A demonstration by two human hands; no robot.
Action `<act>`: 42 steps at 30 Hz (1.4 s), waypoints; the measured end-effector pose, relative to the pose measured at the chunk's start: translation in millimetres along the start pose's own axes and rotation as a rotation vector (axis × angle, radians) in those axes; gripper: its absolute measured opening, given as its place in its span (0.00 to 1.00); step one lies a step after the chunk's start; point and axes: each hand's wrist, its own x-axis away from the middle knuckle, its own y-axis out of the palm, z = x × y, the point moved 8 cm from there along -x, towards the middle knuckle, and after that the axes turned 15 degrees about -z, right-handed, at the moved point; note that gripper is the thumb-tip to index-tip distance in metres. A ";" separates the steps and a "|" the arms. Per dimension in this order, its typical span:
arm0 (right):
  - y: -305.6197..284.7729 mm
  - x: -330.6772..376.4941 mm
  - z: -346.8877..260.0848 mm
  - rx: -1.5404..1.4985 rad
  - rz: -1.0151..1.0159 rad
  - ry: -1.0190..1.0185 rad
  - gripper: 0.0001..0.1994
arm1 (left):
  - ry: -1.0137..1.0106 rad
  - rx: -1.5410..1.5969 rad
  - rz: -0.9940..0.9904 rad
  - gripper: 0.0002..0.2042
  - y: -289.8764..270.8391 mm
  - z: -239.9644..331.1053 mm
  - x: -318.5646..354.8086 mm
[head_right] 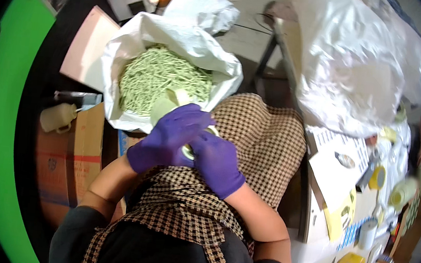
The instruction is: The person applies adhesive labels to the exterior of plastic jugs, inserts plastic rings or seals into the jug openings, and places the labeled jugs into a cardboard shipping box.
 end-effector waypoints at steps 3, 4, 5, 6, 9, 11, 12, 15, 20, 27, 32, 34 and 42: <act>15.6 14.3 8.2 -0.269 -0.101 -0.116 0.08 | 0.026 0.005 -0.038 0.26 6.9 5.1 -8.6; 8.4 26.6 6.7 -0.456 -0.037 -0.256 0.13 | 0.070 -0.007 0.007 0.22 4.2 12.1 -11.8; 6.4 39.0 5.3 -0.436 -0.027 -0.326 0.17 | 0.011 -0.079 -0.045 0.20 10.8 13.5 -19.5; 6.2 46.2 7.0 -0.431 0.023 -0.324 0.19 | 0.096 -0.213 -0.085 0.21 16.6 26.7 -27.0; 0.1 77.8 11.1 -0.498 0.209 -0.246 0.11 | 0.181 -0.187 -0.184 0.17 27.6 57.3 -43.8; -0.6 115.6 25.6 -0.654 0.155 -0.096 0.12 | 0.325 -0.297 -0.220 0.21 36.1 81.9 -48.7; -16.5 146.4 27.0 -0.547 0.303 -0.083 0.13 | 0.390 -0.380 -0.183 0.23 39.2 93.0 -47.5; -67.0 267.0 54.1 -0.142 0.566 0.174 0.17 | 0.508 -0.368 -0.345 0.24 67.6 112.7 -33.0; -136.2 507.2 103.6 0.543 0.912 0.972 0.19 | 0.880 -0.433 -0.654 0.27 123.5 124.1 3.2; -119.6 620.9 176.1 0.365 0.746 1.368 0.18 | 0.855 -0.471 -0.600 0.27 134.0 121.7 -0.5; -114.8 635.9 186.0 0.184 1.027 1.325 0.08 | 0.867 -0.553 -0.580 0.23 136.4 122.4 0.1; -114.2 636.8 181.6 0.152 1.043 1.312 0.08 | 0.882 -0.560 -0.582 0.23 136.3 123.2 0.6; -150.1 504.3 94.6 0.613 0.900 0.891 0.09 | 0.866 -0.306 -0.776 0.30 148.8 105.6 12.8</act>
